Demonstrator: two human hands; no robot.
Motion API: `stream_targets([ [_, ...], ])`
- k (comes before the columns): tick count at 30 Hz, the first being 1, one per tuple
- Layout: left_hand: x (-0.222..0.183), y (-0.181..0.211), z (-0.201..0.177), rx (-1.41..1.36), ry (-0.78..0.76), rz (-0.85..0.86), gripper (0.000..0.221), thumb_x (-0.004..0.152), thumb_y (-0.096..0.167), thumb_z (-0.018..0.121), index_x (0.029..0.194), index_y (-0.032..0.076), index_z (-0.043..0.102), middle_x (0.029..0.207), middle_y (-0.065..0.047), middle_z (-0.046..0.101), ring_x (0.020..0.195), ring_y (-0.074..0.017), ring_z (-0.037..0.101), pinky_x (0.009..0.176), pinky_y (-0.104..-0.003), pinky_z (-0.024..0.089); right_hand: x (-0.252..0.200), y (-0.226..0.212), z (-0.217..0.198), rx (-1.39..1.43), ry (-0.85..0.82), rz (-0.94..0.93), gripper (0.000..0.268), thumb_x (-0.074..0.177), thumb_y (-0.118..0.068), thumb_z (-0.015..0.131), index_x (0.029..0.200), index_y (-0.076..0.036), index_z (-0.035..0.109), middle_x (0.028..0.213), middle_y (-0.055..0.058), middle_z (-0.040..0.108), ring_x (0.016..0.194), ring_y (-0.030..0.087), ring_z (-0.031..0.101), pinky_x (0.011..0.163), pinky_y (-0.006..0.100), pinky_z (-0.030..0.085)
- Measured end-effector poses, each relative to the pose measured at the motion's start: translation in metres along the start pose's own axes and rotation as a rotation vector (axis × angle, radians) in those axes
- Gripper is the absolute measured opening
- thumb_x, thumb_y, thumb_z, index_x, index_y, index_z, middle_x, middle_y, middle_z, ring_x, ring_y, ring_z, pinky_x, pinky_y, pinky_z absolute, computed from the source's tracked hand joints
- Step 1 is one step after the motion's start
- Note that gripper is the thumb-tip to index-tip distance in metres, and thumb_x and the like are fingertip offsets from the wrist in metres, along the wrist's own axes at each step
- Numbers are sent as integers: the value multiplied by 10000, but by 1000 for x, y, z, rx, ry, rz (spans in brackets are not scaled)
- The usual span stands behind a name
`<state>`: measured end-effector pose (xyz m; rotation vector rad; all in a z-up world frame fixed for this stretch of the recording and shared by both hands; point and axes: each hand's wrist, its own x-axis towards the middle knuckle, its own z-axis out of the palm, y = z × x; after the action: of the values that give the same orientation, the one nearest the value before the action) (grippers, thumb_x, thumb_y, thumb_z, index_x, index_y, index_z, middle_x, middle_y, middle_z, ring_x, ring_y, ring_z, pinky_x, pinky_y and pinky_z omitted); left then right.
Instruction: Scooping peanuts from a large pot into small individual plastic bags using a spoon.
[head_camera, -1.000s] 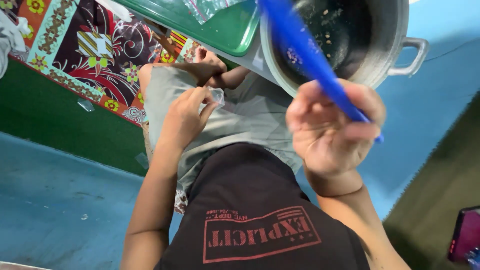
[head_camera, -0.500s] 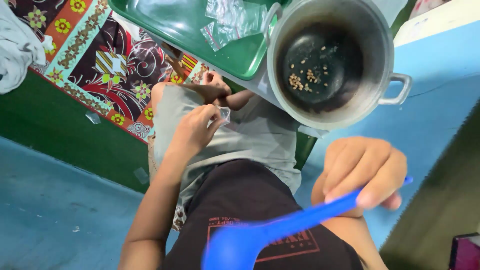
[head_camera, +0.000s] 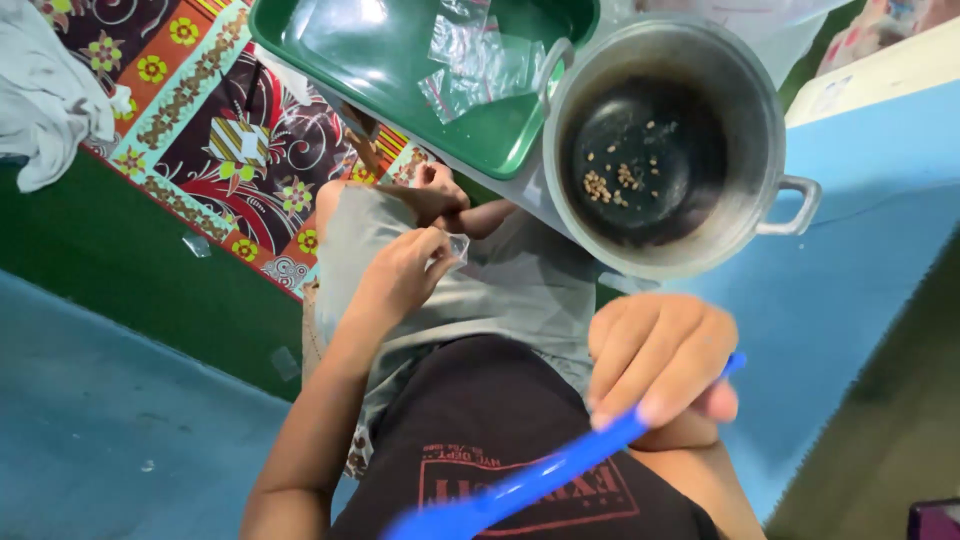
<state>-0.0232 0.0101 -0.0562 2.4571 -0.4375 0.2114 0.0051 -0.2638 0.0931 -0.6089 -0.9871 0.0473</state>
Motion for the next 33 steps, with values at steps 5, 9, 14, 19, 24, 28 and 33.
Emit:
stream_targets([
  [5,2,8,-14,-13,47,-38,265,884,184,765,1013,217,537,846,24,606,833,-178,691,724,-334,573,-4,-13,-24,-592,240,26,493,1137,-462,227,986,-116,544,829,163,662,766,227,615,746,318,514],
  [9,6,10,-29,-110,93,2,231,899,130,786,1005,141,582,841,-8,626,810,-201,705,743,-325,580,-9,-36,-14,-662,395,135,510,1123,-495,192,909,-136,485,796,141,618,740,213,602,650,243,501],
  [14,12,13,-35,-204,182,-41,202,904,103,831,988,147,653,871,33,653,823,-178,707,781,-306,577,-21,-47,-14,-826,574,156,529,1113,-502,255,786,-120,420,674,115,479,550,170,522,382,211,411],
  [19,23,22,-48,-409,249,-151,125,943,134,837,985,133,719,897,18,699,822,-165,715,800,-276,587,-49,-30,-19,-757,713,353,527,1101,-435,398,802,-9,481,645,182,464,487,211,495,380,223,382],
  [24,38,41,-69,-334,371,-99,124,980,115,802,926,46,714,1062,-103,591,932,-282,632,854,-397,560,-38,9,7,-955,566,855,110,1017,-139,681,1020,-50,745,727,45,661,505,35,453,459,142,407],
  [28,30,33,-57,-263,349,-97,224,955,192,832,818,99,681,931,-57,630,856,-236,607,786,-332,508,-31,34,14,-964,353,1042,311,892,-139,796,1191,-98,719,887,86,724,604,121,536,574,242,490],
  [33,27,40,-55,-331,303,-133,233,976,218,835,835,104,689,682,-13,625,613,-175,627,637,-275,520,-36,64,13,-982,318,1185,583,805,-322,883,1281,-75,654,981,94,705,552,135,511,557,276,495],
])
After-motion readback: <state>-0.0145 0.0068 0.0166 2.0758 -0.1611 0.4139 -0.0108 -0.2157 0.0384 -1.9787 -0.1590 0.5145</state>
